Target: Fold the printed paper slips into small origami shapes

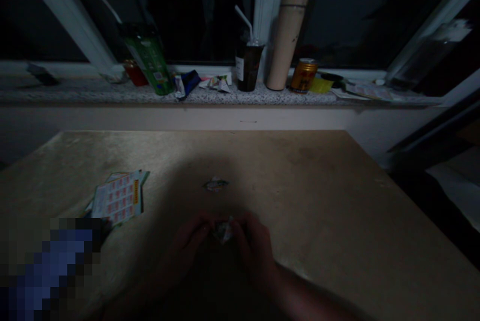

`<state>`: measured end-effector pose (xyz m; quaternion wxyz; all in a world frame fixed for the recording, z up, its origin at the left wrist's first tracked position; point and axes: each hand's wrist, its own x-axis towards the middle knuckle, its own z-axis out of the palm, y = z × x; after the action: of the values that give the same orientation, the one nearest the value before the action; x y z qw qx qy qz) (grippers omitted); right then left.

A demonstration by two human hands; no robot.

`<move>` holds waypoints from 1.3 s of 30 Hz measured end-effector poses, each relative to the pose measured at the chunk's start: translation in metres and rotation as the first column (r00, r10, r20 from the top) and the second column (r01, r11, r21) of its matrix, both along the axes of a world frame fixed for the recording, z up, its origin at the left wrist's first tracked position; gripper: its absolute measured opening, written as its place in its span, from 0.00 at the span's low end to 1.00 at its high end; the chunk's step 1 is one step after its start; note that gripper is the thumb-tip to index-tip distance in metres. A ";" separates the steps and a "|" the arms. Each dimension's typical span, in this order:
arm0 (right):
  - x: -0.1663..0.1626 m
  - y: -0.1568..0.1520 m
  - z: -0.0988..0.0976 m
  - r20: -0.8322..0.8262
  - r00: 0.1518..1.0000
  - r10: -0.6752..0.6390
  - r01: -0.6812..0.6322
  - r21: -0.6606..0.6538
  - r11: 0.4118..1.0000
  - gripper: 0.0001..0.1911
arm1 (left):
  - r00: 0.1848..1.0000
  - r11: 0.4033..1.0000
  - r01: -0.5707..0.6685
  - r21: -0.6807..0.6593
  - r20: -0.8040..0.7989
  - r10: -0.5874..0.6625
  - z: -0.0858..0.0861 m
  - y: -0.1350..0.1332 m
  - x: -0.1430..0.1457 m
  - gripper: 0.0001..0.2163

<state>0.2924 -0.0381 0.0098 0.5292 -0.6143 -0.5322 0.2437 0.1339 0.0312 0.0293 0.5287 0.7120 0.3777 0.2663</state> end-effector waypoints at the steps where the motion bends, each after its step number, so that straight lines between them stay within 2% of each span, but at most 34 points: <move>1: 0.000 0.000 0.000 -0.001 1.000 0.006 -0.006 -0.008 1.000 0.10 | 1.000 1.000 -0.009 0.010 -0.001 0.009 0.000 -0.001 -0.001 0.08; 4: 0.000 0.001 0.001 0.011 1.000 0.026 -0.026 -0.033 0.999 0.11 | 0.998 0.999 0.013 -0.035 0.054 -0.011 0.001 -0.003 -0.001 0.03; 6: 0.000 0.000 0.001 0.027 0.999 0.025 -0.024 -0.036 0.999 0.12 | 0.997 0.996 0.017 -0.086 0.075 -0.011 0.001 -0.005 0.000 0.08; 10: 0.000 -0.001 0.000 0.034 0.999 0.023 -0.022 -0.025 0.999 0.12 | 0.998 0.991 -0.053 -0.126 0.027 0.057 -0.001 -0.005 0.003 0.15; 14: 0.000 -0.001 -0.002 0.057 0.998 0.000 0.001 -0.027 1.000 0.12 | 0.988 0.979 -0.105 -0.176 0.095 0.123 -0.001 -0.004 0.004 0.16; 19: 0.000 -0.002 -0.004 0.045 0.999 0.004 -0.002 -0.028 1.000 0.12 | 0.958 0.937 -0.191 -0.294 0.154 0.244 0.004 -0.005 0.005 0.17; 28: 0.000 -0.003 0.002 -0.014 0.999 0.039 -0.039 -0.032 0.999 0.10 | 0.935 0.924 -0.295 -0.244 0.123 0.331 0.009 -0.003 0.005 0.16; 31: 0.000 0.000 0.007 -0.071 0.990 0.118 -0.122 -0.059 0.991 0.08 | 0.930 0.921 -0.328 -0.208 0.100 0.354 0.009 -0.001 0.004 0.16; 33: 0.000 0.003 0.009 -0.106 0.978 0.177 -0.188 -0.106 0.976 0.10 | 0.923 0.918 -0.344 -0.198 0.106 0.369 0.009 0.000 0.004 0.16; 36: -0.001 0.006 0.009 -0.119 0.969 0.217 -0.235 -0.175 0.956 0.12 | 0.932 0.925 -0.323 -0.202 0.101 0.348 0.009 0.001 0.003 0.15; 39: -0.001 0.008 0.006 -0.108 0.964 0.241 -0.258 -0.190 0.947 0.13 | 0.950 0.940 -0.269 -0.209 0.100 0.294 0.010 0.001 0.003 0.12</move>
<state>0.2911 -0.0305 0.0155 0.4507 -0.5818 -0.5555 0.3871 0.1371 0.0321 0.0390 0.5749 0.5771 0.4647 0.3472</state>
